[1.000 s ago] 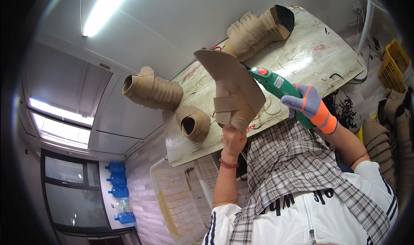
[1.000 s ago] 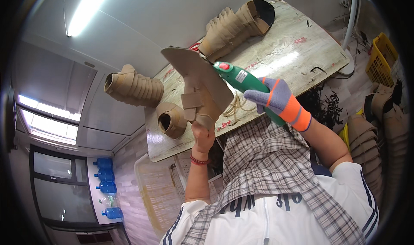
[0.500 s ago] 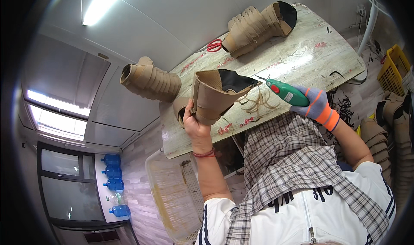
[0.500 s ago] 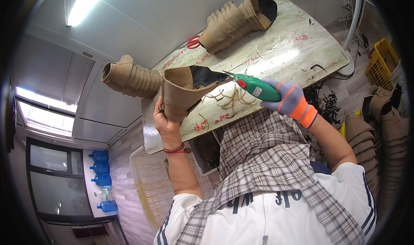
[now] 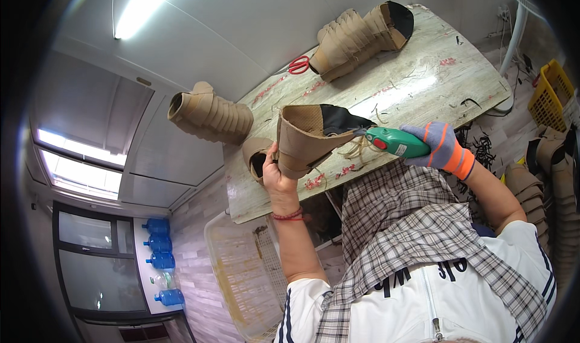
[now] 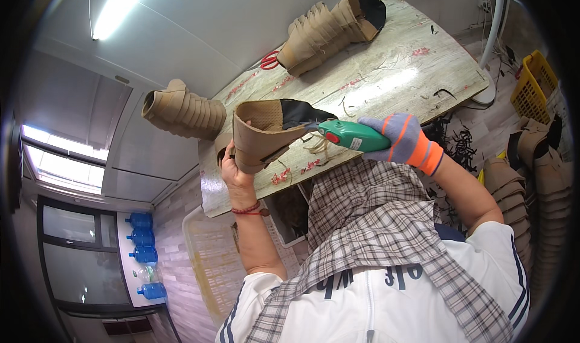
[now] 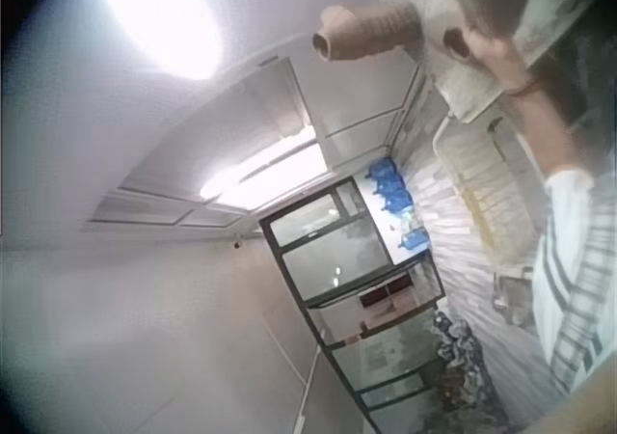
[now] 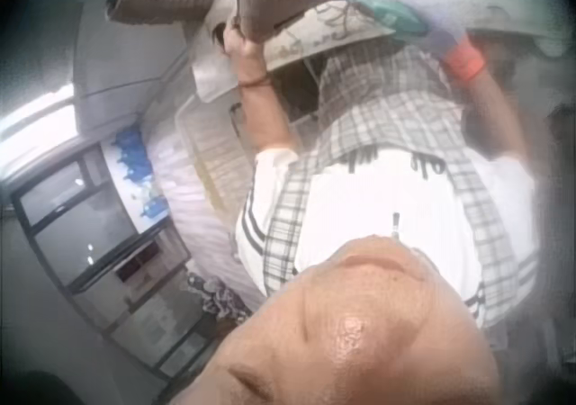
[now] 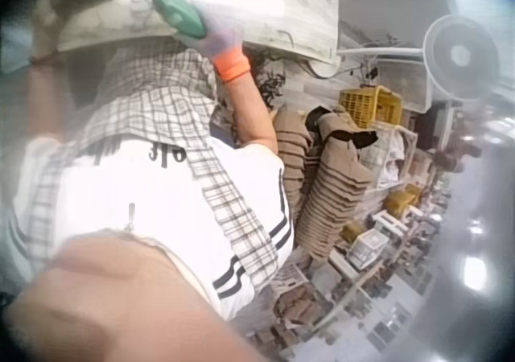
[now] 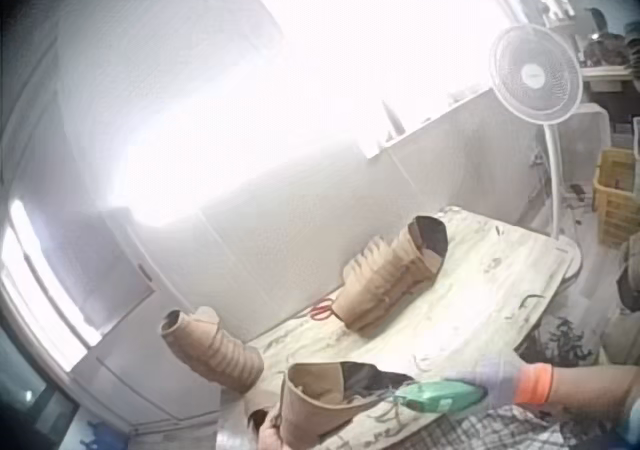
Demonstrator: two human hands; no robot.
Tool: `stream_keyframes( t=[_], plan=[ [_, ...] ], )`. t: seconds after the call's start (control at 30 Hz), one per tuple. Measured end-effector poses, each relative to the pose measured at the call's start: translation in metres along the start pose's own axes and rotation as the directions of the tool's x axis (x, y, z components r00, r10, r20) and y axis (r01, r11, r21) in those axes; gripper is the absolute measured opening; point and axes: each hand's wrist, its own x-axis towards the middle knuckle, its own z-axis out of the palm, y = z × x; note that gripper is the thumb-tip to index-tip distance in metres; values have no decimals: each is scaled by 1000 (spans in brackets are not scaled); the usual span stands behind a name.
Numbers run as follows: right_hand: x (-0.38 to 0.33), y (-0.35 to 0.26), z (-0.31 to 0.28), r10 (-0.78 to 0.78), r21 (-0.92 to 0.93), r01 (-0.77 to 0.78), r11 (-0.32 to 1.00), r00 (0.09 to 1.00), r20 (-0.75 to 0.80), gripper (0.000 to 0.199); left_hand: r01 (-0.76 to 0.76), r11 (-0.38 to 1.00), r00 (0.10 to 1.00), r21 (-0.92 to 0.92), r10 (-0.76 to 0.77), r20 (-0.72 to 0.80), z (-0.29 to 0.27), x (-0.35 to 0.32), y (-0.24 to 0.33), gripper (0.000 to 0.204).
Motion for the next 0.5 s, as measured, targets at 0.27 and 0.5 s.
stream_keyframes(
  t=[0.27, 0.5],
  plan=[
    [7, -15, 0, -2, 82, 1, 997, 1000, 16, 68, 0, 1000, 1000, -20, 0, 12, -8, 6, 1, 27],
    [10, -35, 12, 57, 305, -66, 950, 998, 38, 70, -262, 936, 962, 236, 272, -10, 36, -7, -41, 29]
  ],
)
